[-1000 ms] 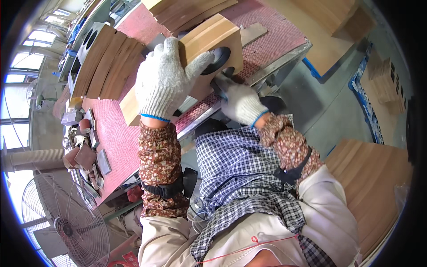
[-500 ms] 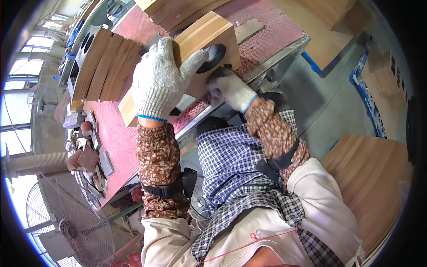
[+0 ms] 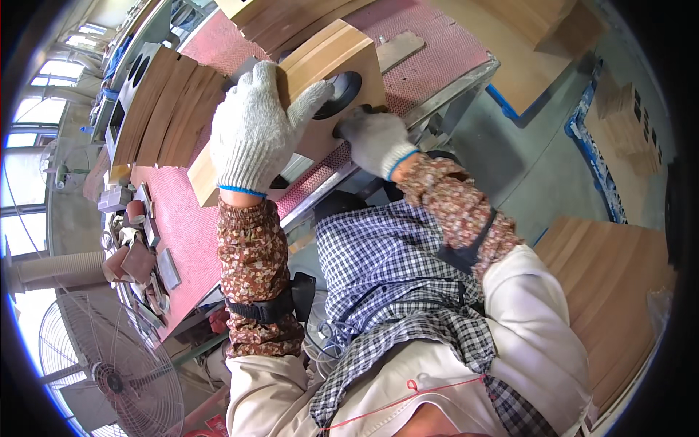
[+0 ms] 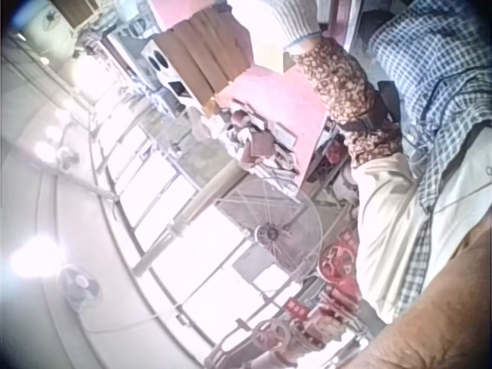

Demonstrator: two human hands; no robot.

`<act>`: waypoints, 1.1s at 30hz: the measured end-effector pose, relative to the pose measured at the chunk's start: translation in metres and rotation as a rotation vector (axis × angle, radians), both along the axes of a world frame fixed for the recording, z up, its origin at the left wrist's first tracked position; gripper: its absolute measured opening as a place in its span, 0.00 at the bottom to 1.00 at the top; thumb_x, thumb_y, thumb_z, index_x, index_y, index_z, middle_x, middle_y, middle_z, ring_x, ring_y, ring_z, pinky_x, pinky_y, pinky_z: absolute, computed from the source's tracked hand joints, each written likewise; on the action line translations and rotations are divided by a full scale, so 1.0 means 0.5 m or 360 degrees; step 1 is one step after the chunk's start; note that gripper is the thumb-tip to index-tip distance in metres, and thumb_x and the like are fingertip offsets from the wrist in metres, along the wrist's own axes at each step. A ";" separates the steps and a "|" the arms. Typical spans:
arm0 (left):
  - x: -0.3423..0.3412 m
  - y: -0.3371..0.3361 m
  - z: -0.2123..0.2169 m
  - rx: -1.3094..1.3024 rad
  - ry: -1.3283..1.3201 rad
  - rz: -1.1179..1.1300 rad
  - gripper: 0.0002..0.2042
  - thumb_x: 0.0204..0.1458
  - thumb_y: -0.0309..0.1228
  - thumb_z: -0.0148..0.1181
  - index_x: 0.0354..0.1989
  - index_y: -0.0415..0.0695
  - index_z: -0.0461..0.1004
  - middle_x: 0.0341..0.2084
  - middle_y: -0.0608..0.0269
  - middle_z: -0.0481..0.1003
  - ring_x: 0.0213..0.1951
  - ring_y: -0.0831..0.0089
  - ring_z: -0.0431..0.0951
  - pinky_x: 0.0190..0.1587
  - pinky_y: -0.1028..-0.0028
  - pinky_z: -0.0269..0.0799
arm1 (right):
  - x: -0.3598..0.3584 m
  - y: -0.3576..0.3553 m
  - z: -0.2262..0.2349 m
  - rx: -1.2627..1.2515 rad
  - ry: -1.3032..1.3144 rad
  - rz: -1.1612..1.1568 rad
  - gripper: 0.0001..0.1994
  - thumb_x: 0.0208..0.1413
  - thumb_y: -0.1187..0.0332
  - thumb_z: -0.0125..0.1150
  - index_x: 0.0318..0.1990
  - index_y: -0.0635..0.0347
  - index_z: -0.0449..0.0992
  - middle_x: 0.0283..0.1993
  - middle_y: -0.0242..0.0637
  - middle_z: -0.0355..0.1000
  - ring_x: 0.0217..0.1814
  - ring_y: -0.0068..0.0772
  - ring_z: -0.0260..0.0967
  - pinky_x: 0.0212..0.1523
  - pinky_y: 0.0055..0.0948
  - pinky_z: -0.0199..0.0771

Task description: Sanding the interior and exterior edges of holes in wooden speaker boxes using a sanding tool.

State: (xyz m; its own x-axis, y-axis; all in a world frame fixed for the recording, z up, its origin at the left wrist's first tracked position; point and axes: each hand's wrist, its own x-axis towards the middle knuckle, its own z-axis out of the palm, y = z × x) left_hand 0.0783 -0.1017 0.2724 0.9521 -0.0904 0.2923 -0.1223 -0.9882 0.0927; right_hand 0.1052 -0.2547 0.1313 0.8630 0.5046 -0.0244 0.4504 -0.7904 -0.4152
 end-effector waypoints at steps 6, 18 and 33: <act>-0.003 0.013 -0.006 -0.0064 -0.0015 0.0029 0.28 0.59 0.58 0.59 0.45 0.40 0.75 0.38 0.42 0.79 0.44 0.42 0.79 0.45 0.51 0.73 | -0.084 -0.060 0.049 0.0064 0.0326 0.0028 0.35 0.56 0.67 0.58 0.74 0.50 0.61 0.69 0.49 0.68 0.61 0.51 0.76 0.58 0.46 0.79; 0.010 0.027 -0.026 0.0392 -0.0206 -0.0225 0.10 0.62 0.36 0.53 0.48 0.50 0.75 0.38 0.53 0.75 0.40 0.48 0.80 0.39 0.52 0.76 | -0.075 -0.056 0.101 -0.0108 -0.0604 -0.0005 0.38 0.52 0.70 0.60 0.74 0.51 0.60 0.79 0.37 0.55 0.40 0.37 0.83 0.34 0.35 0.82; 0.026 0.013 -0.030 0.0388 -0.0176 -0.0173 0.11 0.63 0.37 0.53 0.49 0.50 0.76 0.39 0.53 0.76 0.40 0.49 0.81 0.38 0.54 0.78 | -0.027 -0.040 0.145 -0.0004 -0.0526 0.0141 0.11 0.49 0.66 0.61 0.34 0.66 0.83 0.35 0.50 0.81 0.36 0.50 0.81 0.39 0.46 0.84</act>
